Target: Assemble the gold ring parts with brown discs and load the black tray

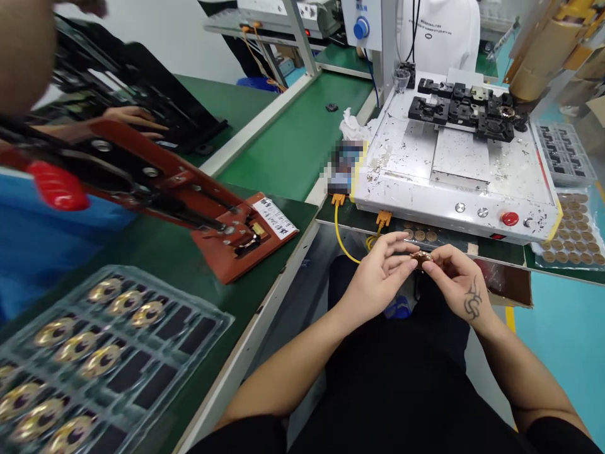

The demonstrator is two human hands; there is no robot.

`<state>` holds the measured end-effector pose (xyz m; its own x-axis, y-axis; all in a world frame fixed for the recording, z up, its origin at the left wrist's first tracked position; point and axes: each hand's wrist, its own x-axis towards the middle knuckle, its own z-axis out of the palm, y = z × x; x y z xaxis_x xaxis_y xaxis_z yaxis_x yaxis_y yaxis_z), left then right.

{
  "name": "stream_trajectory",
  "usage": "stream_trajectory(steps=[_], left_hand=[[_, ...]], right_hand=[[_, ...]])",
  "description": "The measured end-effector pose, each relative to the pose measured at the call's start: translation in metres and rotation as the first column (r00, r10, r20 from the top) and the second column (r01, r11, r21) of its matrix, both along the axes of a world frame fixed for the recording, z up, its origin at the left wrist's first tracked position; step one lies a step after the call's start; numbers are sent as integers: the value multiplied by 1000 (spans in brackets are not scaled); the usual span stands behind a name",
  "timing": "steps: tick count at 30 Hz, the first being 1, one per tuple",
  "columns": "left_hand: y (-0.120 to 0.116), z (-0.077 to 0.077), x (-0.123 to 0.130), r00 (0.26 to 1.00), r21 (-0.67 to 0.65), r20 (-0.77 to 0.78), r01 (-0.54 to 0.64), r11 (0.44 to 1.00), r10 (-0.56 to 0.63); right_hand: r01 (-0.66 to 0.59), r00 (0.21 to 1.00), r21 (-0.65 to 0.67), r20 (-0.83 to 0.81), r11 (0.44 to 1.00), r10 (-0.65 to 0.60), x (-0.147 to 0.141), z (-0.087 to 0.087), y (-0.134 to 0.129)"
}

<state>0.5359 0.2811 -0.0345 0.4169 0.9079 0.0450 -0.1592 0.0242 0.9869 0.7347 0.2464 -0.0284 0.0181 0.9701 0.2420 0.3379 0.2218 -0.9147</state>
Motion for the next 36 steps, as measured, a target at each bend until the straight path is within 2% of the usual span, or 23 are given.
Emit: stream_trajectory(steps=[3,5,14,23,25,27,29,31,34,36], left_hand=[[-2,4,-4,998,-24,-17,-64,998,64],[-5,7,-7,994,4,-57,-92,996,92],[-14,27,-19,965,112,-177,-173,979,191],[-15,30,-20,969,88,-152,-184,979,196],[-13,29,-22,973,65,-140,-174,983,182],[-10,28,-24,973,53,-139,-177,983,183],[-9,29,-27,969,59,-149,-189,980,196],[-11,34,-30,962,82,-173,-198,977,210],[-9,54,-45,945,202,-257,-152,967,203],[0,78,-68,902,396,-319,-151,906,290]], right_hand=[[-16,971,-146,-239,989,-20,-11,-3,4],[-54,954,-174,-301,983,-1,-18,-5,7],[-120,945,-181,-323,976,57,-33,6,9],[-126,944,-165,-322,978,67,-39,3,6],[-163,949,-147,-294,976,115,-34,1,10],[-243,947,-86,-238,966,217,-27,3,17],[-344,935,13,-88,939,343,-20,8,25],[-423,903,115,132,899,408,-16,18,33],[-512,836,260,371,819,404,-19,33,48],[-548,810,338,441,765,386,-26,39,59]])
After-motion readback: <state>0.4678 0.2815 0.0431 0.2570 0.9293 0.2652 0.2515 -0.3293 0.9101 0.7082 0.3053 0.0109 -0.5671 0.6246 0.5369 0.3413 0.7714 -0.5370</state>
